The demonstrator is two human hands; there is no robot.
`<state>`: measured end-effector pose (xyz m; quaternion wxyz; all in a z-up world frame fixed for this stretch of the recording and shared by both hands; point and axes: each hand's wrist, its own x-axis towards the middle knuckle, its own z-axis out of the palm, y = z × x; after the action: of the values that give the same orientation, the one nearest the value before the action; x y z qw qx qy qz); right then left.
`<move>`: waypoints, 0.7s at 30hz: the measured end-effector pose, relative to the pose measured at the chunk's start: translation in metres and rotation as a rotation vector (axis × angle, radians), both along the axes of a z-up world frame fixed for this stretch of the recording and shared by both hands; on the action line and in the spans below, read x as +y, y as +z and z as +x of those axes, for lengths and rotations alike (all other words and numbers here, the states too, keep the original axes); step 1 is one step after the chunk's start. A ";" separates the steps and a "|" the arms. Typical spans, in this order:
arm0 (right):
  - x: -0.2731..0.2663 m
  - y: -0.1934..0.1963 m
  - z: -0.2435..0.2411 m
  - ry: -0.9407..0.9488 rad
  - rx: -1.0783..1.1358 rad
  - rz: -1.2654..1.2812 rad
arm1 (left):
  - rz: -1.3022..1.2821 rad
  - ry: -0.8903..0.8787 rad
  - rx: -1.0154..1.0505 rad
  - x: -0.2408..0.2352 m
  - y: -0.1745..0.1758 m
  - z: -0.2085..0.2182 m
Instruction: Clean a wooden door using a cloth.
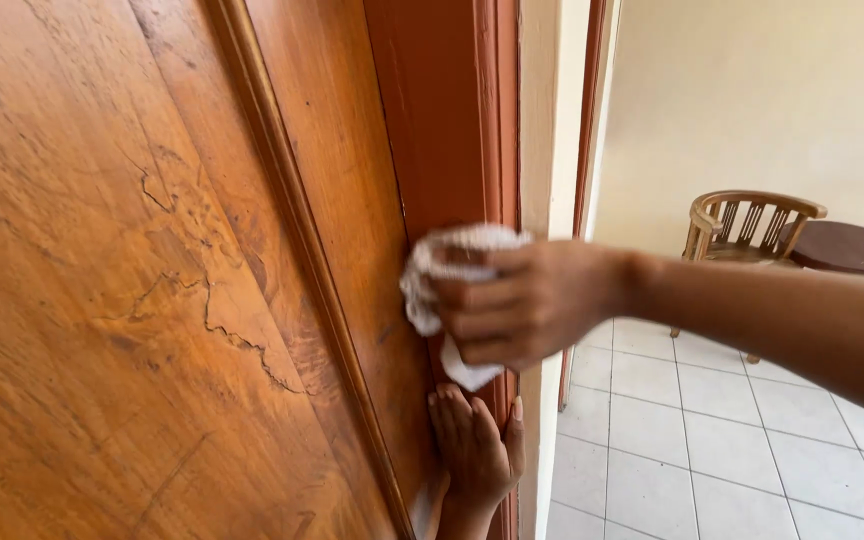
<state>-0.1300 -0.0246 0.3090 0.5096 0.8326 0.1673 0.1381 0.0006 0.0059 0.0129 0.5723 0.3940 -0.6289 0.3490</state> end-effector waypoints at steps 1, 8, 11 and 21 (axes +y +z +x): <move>-0.002 0.016 0.003 0.004 -0.101 -0.025 | 0.010 0.000 -0.010 0.001 0.001 -0.001; 0.034 0.013 0.012 -0.350 -0.467 0.225 | 0.023 -0.005 -0.004 -0.001 -0.005 -0.003; 0.015 -0.074 -0.011 -0.344 -0.101 -0.013 | -0.022 -0.049 0.028 -0.002 -0.007 -0.004; 0.036 -0.013 0.007 -0.649 -0.604 0.305 | 0.000 -0.060 0.016 0.001 -0.003 -0.003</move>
<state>-0.1230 0.0117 0.2962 0.4241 0.8299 -0.2798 0.2305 -0.0024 0.0069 0.0099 0.5875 0.3775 -0.6359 0.3286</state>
